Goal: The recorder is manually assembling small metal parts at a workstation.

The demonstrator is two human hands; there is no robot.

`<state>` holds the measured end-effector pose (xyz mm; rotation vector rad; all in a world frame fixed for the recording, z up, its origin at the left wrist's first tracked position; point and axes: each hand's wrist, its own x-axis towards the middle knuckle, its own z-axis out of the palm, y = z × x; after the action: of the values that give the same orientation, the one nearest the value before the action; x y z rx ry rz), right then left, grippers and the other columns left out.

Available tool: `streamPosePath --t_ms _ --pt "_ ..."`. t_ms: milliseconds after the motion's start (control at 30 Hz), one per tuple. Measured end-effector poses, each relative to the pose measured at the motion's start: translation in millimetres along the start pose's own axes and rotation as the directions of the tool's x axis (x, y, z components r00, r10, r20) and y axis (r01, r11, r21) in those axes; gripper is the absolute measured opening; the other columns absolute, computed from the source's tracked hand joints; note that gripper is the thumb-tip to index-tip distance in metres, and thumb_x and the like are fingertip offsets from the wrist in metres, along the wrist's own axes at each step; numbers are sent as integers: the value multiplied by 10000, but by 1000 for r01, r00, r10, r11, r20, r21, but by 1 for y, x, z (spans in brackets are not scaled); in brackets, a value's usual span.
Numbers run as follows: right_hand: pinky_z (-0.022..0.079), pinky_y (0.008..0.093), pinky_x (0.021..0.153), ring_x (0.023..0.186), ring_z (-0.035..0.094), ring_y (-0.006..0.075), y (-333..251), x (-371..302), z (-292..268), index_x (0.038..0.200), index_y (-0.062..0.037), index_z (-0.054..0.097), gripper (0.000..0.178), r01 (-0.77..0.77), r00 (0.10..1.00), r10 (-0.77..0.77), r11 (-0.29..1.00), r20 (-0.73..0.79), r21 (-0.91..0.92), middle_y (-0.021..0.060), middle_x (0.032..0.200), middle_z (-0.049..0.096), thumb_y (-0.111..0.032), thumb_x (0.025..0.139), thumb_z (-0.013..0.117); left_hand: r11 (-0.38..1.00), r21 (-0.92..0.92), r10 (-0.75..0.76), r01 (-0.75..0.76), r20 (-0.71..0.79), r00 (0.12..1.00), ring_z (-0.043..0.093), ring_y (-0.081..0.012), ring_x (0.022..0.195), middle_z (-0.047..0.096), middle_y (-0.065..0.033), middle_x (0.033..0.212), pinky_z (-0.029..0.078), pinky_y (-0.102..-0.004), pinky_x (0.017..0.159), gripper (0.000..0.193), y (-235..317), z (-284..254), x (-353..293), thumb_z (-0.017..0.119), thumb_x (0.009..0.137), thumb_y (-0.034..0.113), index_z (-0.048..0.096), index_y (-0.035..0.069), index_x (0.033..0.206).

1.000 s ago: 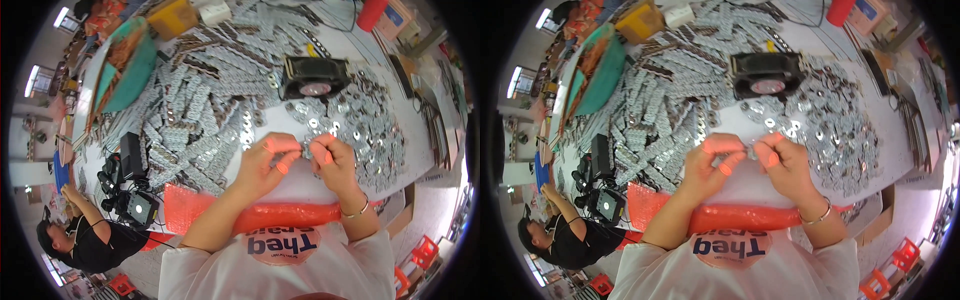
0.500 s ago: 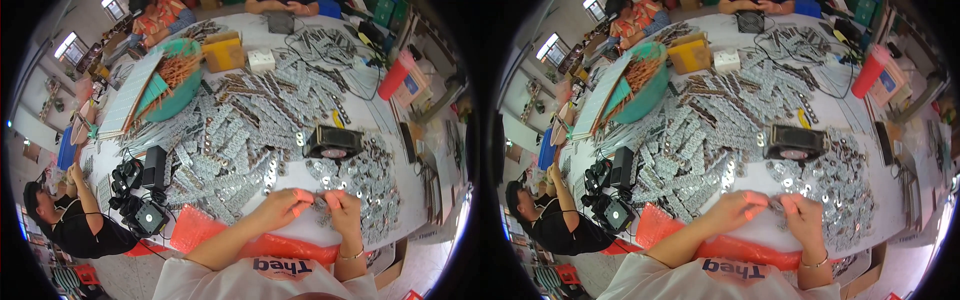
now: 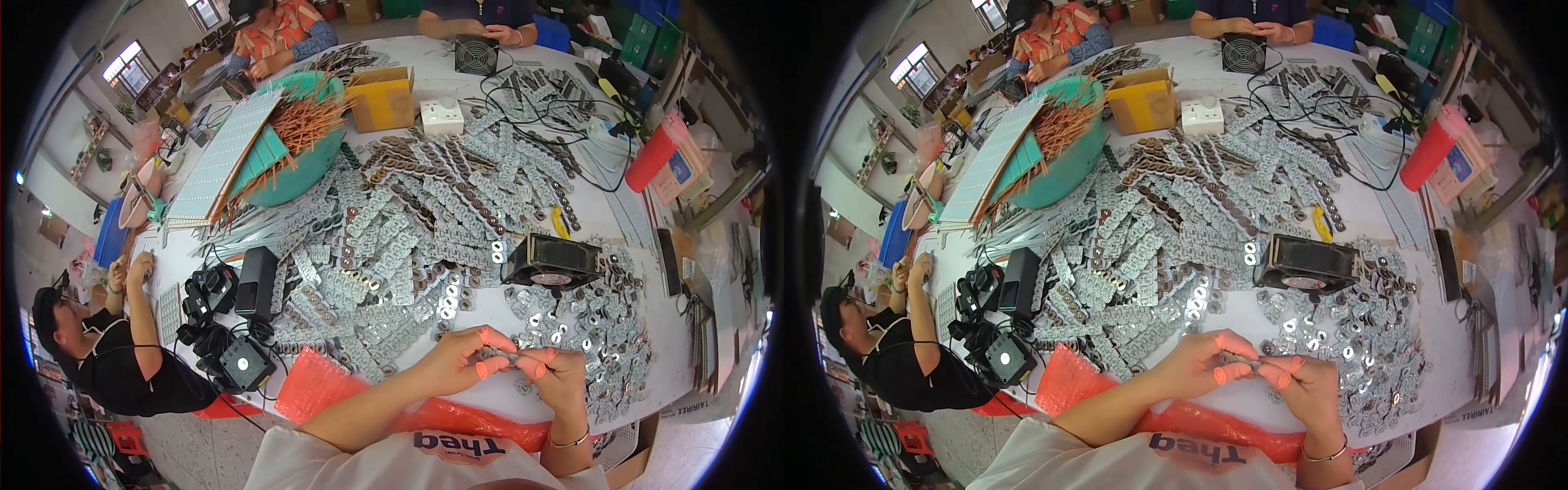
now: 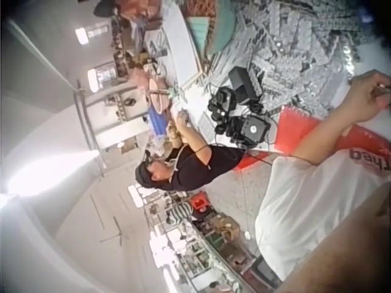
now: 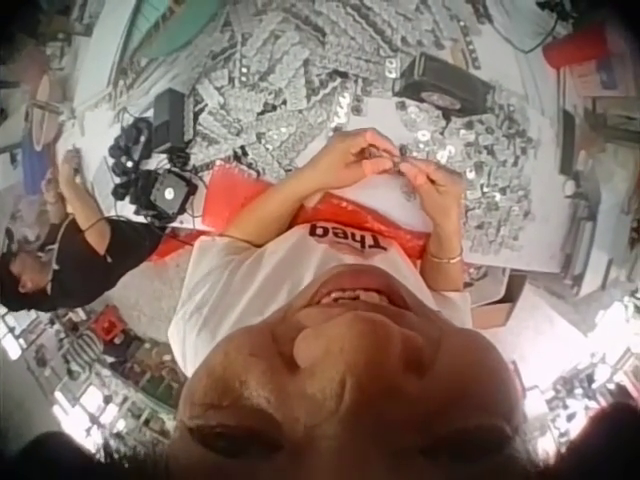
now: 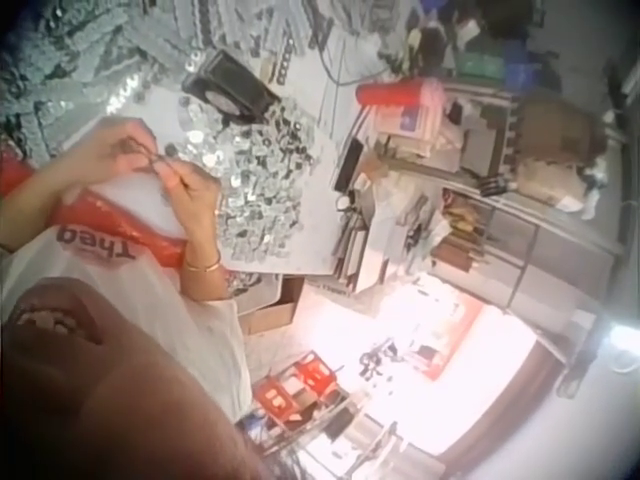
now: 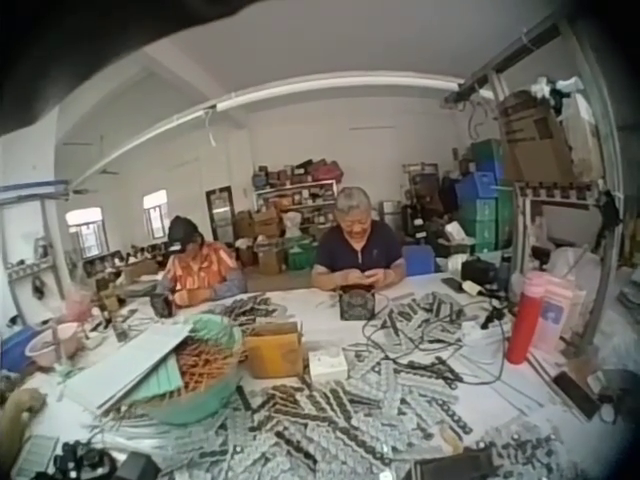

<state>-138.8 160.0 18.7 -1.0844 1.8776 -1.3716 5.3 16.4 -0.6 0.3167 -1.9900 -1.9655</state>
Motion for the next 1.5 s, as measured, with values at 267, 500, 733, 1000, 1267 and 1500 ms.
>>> streamPosePath --t_ms 267,500,733,1000,1267,1500 --pt "448 242 516 544 566 114 3 -1 6 934 -33 687 153 37 999 -35 998 40 -48 69 640 631 -155 842 670 999 -22 -51 50 -63 997 628 -118 842 628 -59 954 535 -249 697 186 -9 6 -2 623 879 37 557 19 1052" --pt "456 289 560 591 572 186 3 -7 8 867 -17 635 112 118 993 -116 985 18 -122 105 683 609 -127 873 616 1000 -13 -3 3 -49 999 625 -117 862 614 -57 992 528 -245 730 208 -10 10 -7 615 886 42 536 17 1076" --pt "409 284 523 569 518 156 5 -9 2 885 -26 570 141 225 973 -214 962 82 -158 68 685 565 -165 905 584 858 -439 -264 267 69 962 646 -168 832 615 -72 961 531 -292 729 226 -1 4 -2 639 861 27 549 23 1069" --pt "260 193 453 516 354 24 10 3 9 954 -46 552 162 -176 984 161 814 75 553 -56 637 409 -208 941 556 929 -326 143 -177 -125 982 633 -168 866 612 -82 956 521 -288 750 215 -1 9 6 625 845 -39 543 20 1034" --pt "250 184 462 523 336 18 20 -2 15 866 -52 547 206 190 982 -188 979 -37 69 -77 615 388 -239 953 540 927 231 329 -296 -123 936 595 -163 864 600 -119 978 501 -279 753 221 -5 13 0 610 813 -101 568 10 1000" --pt "361 247 551 612 388 100 8 -4 14 826 10 545 182 -93 993 110 958 -45 271 26 672 469 -145 917 569 948 182 297 -261 -210 932 599 -172 876 605 -126 995 500 -274 768 230 -7 15 2 627 802 -102 573 3 999"
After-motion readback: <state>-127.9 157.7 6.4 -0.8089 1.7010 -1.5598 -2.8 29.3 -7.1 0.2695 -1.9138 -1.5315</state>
